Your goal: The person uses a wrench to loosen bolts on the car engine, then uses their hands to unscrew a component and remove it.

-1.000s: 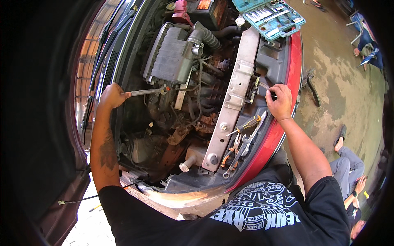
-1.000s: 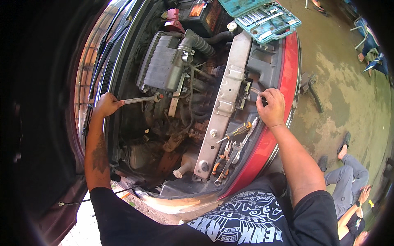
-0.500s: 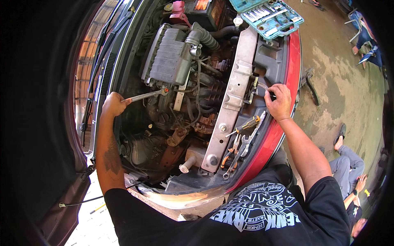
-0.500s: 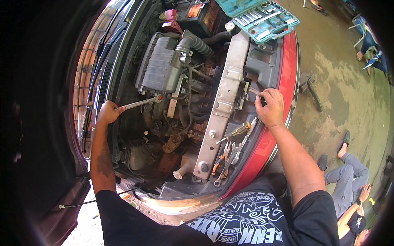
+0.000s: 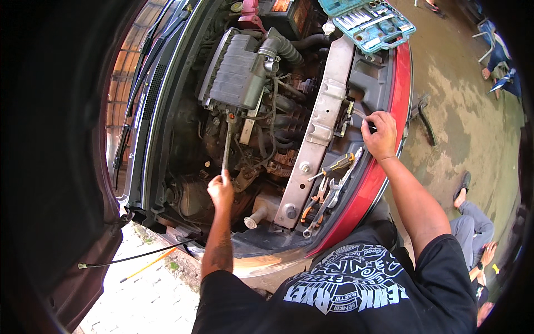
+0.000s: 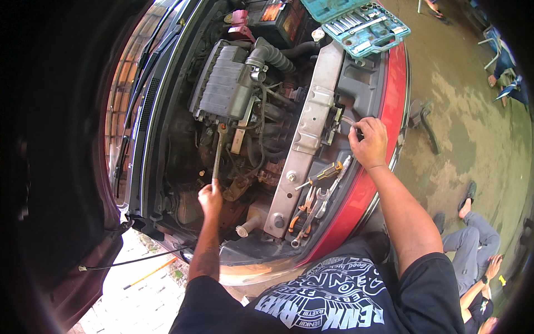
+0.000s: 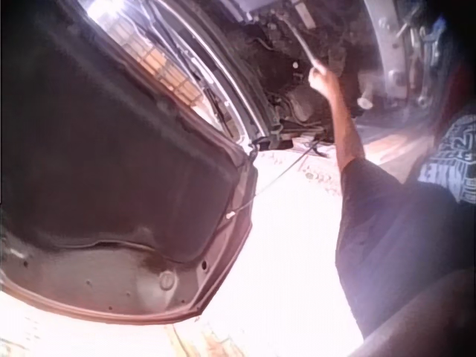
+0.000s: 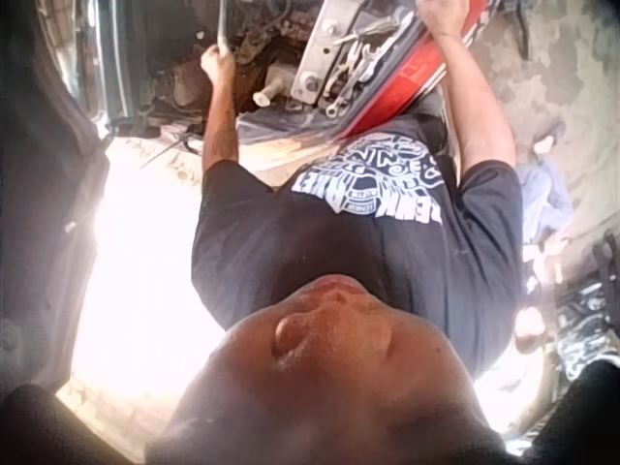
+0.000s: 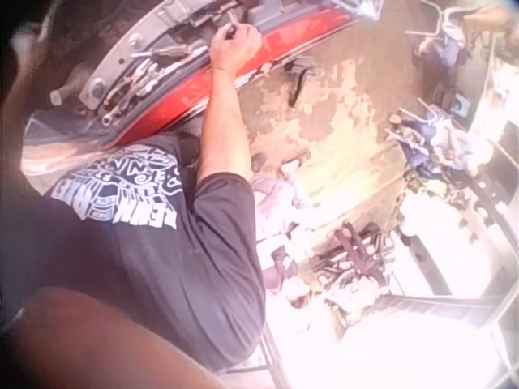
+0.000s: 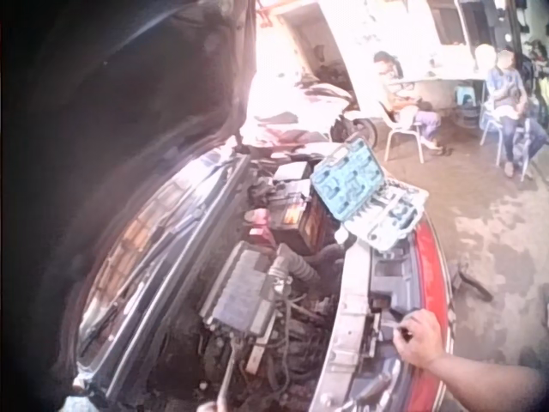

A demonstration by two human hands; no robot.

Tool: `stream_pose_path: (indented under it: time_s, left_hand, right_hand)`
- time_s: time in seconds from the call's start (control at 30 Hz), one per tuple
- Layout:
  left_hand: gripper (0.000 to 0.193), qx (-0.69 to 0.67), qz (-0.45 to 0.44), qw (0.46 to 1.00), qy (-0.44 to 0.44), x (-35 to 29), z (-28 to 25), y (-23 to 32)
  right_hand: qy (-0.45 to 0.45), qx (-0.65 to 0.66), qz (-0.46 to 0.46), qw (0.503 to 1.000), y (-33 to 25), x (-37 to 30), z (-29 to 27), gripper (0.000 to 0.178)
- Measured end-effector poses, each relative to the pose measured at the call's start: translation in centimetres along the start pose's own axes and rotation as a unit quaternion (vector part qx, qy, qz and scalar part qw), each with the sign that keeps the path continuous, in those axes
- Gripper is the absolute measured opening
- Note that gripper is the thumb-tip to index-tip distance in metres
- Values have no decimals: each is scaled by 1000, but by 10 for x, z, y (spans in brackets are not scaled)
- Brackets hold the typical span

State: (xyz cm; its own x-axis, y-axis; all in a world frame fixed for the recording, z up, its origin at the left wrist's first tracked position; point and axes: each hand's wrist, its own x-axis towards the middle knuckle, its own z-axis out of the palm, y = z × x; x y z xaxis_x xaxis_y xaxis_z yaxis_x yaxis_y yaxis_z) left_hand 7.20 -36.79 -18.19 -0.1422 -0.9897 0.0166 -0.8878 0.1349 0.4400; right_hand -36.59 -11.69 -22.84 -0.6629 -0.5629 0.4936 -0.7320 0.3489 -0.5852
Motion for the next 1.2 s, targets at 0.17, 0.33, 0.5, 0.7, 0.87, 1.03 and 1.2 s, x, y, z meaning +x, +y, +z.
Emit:
stream_pose_path:
  time_s: [0.17,0.33,0.5,0.7,0.87,1.03,1.2]
  left_hand:
    - [55,-177,-104,979,7,-40,61,3]
    - [53,-280,-175,943,47,-80,77,26]
    - [47,-28,53,996,71,-36,-18,13]
    - [43,221,151,961,70,31,-102,42]
    - [44,276,151,949,31,79,-128,74]
    - [44,301,182,936,3,113,-134,96]
    - [48,316,150,936,-46,138,-138,132]
  right_hand:
    - [0,13,-8,1000,0,1,2,12]
    - [-8,8,-1,1000,-6,1,3,12]
    - [-5,6,-7,1000,0,0,-3,12]
    - [-28,-7,-17,999,-3,0,0,13]
    - [-60,23,8,998,-42,7,5,17]
    - [-211,180,-118,953,-123,2,34,24]
    - [-315,243,-208,894,-147,-23,15,26]
